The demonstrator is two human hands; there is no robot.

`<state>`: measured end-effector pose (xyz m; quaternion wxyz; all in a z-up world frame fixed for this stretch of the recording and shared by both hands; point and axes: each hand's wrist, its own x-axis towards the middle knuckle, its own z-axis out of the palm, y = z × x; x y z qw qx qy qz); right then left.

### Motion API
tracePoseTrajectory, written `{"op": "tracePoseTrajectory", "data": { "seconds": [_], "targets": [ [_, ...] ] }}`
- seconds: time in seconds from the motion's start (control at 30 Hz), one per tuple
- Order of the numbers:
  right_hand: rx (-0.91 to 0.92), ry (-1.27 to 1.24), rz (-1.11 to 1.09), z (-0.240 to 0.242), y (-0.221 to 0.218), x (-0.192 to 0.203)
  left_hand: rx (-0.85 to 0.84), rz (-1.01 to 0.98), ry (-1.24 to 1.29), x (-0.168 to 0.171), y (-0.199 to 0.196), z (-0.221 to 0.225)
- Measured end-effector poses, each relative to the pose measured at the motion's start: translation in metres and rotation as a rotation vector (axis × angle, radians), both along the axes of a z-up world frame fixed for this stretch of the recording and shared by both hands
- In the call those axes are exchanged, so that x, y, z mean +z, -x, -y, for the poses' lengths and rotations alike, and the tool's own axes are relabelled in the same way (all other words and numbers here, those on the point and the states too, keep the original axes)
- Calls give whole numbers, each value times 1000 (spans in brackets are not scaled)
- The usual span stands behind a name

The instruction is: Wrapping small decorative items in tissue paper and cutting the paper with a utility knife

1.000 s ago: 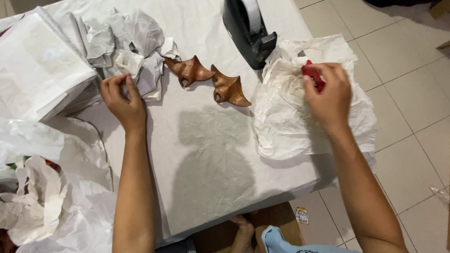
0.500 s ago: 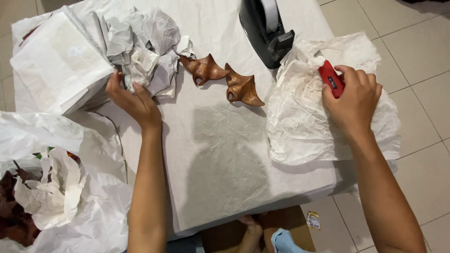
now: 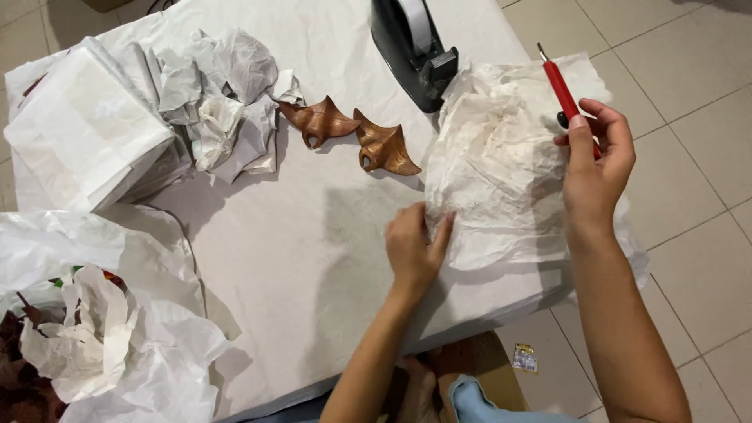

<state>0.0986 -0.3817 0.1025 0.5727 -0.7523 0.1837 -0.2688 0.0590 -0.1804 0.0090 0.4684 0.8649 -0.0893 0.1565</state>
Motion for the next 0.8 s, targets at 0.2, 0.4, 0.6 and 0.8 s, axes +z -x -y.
{"op": "tracePoseTrajectory", "data": {
  "seconds": [0.2,0.4,0.6,0.8],
  "targets": [
    [-99,-367,263,43,10,-6,-201,-103,359,12,34,-49],
    [-13,-246,81,63,24,2,34,-527,127,-9,111,-202],
    [169,-297,-181,12,27,-32,375,-350,-273,28,128,-245],
    [403,45,-234,-82,54,-43,573,49,-479,46,125,-166]
  ]
}}
